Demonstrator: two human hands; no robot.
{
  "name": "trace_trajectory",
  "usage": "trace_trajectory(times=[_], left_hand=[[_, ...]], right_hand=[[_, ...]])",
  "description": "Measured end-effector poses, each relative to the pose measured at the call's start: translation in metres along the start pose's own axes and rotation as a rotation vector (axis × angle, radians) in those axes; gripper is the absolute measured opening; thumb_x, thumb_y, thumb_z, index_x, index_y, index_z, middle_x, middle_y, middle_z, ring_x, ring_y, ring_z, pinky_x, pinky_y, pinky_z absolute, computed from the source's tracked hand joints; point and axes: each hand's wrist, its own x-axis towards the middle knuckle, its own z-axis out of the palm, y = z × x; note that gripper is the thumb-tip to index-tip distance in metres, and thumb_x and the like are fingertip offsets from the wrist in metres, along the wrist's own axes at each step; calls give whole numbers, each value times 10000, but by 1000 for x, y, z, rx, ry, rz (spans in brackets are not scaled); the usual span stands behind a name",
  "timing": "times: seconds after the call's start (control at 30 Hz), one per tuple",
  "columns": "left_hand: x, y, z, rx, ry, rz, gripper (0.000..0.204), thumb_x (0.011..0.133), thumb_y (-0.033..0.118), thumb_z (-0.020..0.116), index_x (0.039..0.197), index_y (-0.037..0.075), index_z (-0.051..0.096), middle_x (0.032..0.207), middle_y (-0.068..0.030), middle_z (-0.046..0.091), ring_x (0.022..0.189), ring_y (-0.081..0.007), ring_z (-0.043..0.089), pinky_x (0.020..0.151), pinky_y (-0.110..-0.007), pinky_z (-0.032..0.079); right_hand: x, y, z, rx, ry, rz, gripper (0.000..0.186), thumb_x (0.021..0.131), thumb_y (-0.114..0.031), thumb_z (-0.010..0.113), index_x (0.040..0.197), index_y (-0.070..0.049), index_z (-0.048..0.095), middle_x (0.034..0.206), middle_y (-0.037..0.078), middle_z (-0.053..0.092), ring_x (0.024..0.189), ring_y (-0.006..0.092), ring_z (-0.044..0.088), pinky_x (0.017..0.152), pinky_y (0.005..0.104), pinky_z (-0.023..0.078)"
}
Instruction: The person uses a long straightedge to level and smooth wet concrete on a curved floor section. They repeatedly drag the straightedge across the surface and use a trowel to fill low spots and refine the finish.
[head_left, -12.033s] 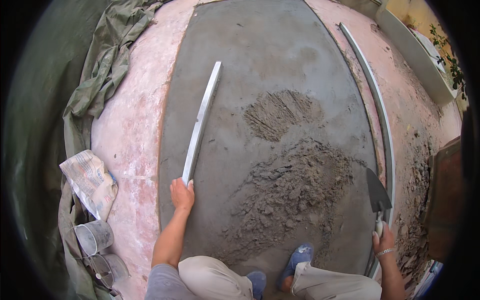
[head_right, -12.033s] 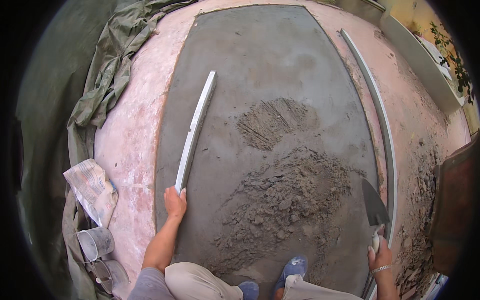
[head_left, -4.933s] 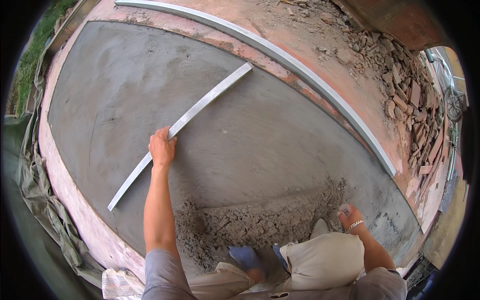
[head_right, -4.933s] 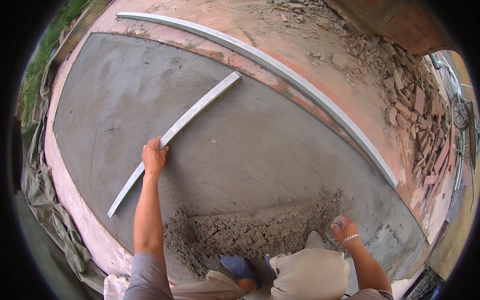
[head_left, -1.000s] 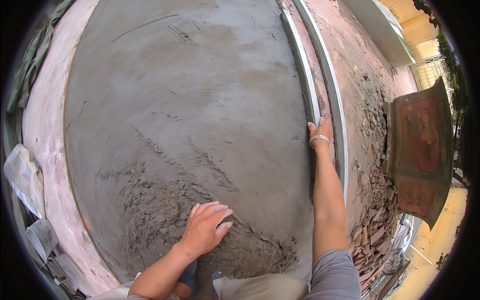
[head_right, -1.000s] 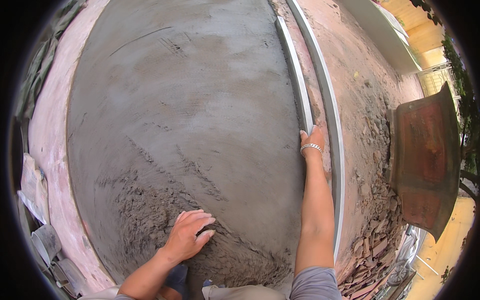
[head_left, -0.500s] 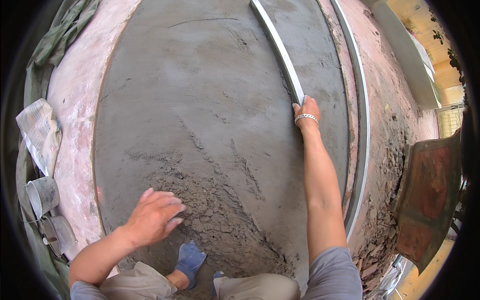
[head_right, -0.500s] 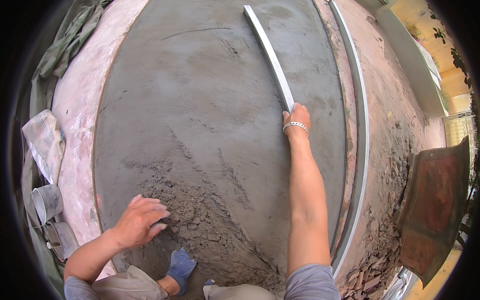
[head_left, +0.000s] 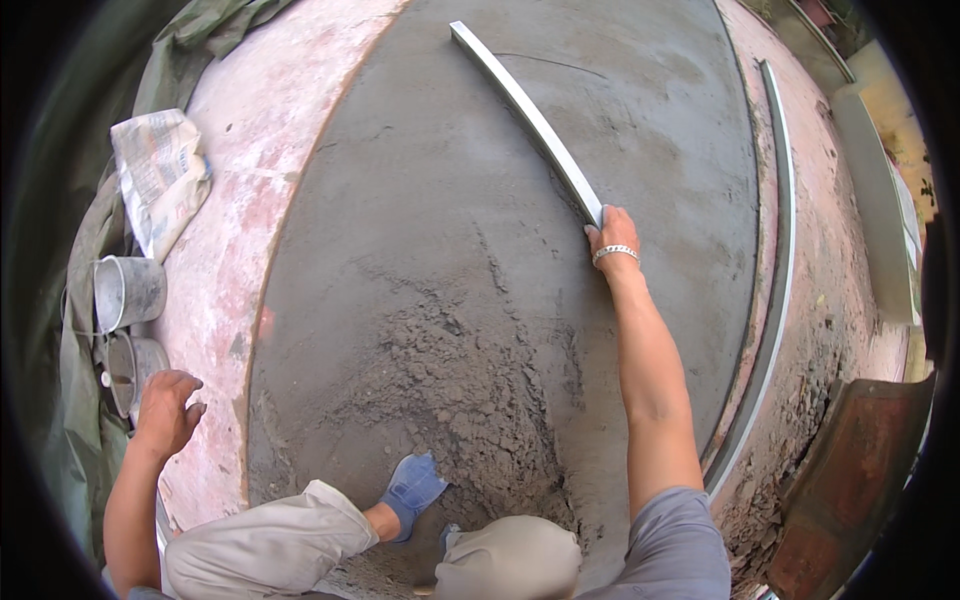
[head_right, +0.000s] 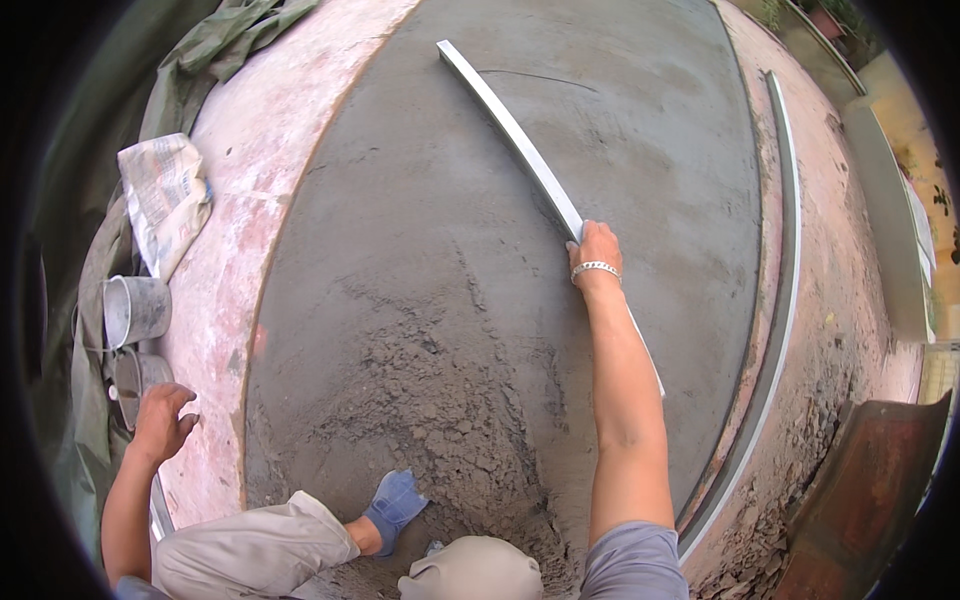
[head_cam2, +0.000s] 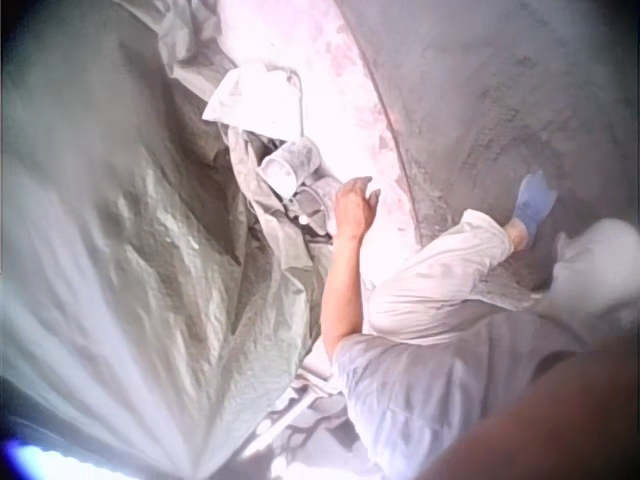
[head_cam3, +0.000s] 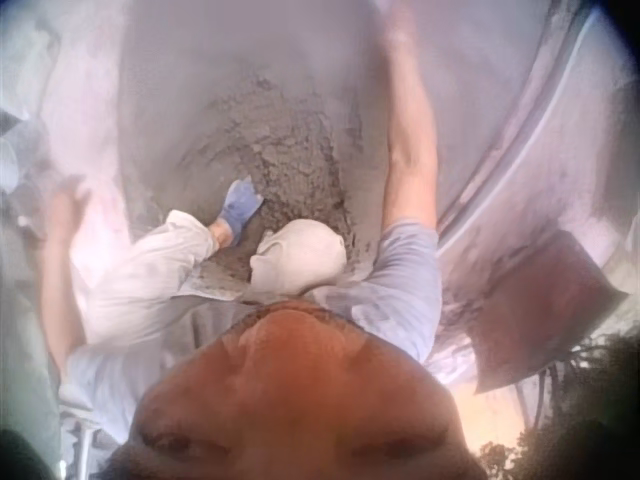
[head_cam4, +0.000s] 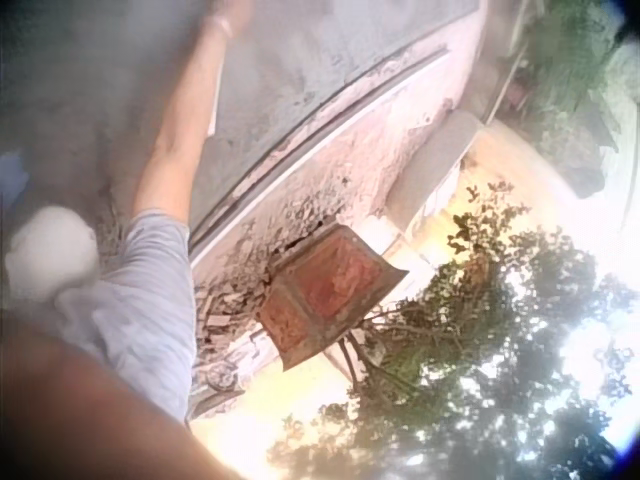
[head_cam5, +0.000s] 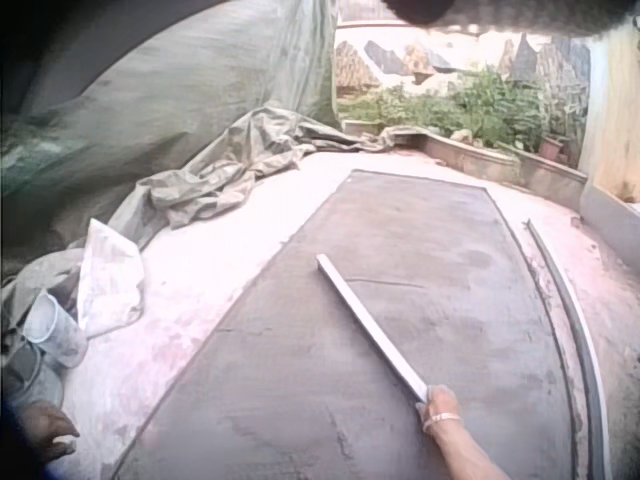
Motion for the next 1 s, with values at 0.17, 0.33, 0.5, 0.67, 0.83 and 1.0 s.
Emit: trace_trajectory(times=[0.17, 0.33, 0.5, 0.67, 0.83, 1.0], left_hand=[[-37, -10, 3, -73, 11, -41, 302, 785, 128, 773, 1069, 49, 709, 1105, -132, 687, 1113, -348, 598, 1003, -469, 429], [-53, -2, 7, -126, 2, -60, 317, 804, 149, 768, 1099, 48, 706, 1127, -135, 687, 1117, -346, 601, 1008, -467, 429], [-72, -1, 8, -94, -19, -85, 323, 812, 152, 767, 1111, 47, 704, 1124, -143, 690, 1115, -351, 602, 1005, -464, 431], [-91, -4, -2, -85, 2, -115, 329, 816, 154, 765, 1121, 49, 702, 1153, -150, 686, 1126, -353, 600, 1008, -464, 431], [-111, -4, -21, -55, 20, -171, 334, 816, 149, 763, 1127, 45, 699, 1157, -149, 687, 1128, -361, 598, 1004, -467, 440], [-129, -8, -38, -51, 126, -119, 306, 803, 129, 760, 1085, 24, 702, 1099, -165, 695, 1081, -376, 619, 987, -457, 463]], right_hand=[[-28, -25, 6, 1, -92, -90, 339, 820, -168, 781, 1066, -22, 600, 1127, 179, 616, 1088, 387, 592, 933, 469, 505], [-63, -29, 13, 34, -84, -254, 343, 815, -153, 773, 1078, -25, 594, 1125, 174, 610, 1097, 385, 586, 930, 464, 506], [-83, -31, 15, 37, -139, -352, 356, 819, -150, 762, 1103, -29, 585, 1110, 177, 601, 1085, 388, 582, 920, 462, 509], [-101, -30, 13, 37, -177, -403, 336, 821, -151, 758, 1072, -29, 571, 1093, 178, 597, 1067, 393, 582, 903, 467, 515], [-117, -22, 8, -11, -235, -453, 366, 806, -148, 773, 1085, -31, 568, 1076, 177, 595, 1057, 386, 588, 892, 466, 521], [-134, -14, 2, 9, -271, -479, 364, 790, -139, 783, 1066, -39, 567, 1056, 176, 593, 1057, 379, 587, 899, 460, 517]])
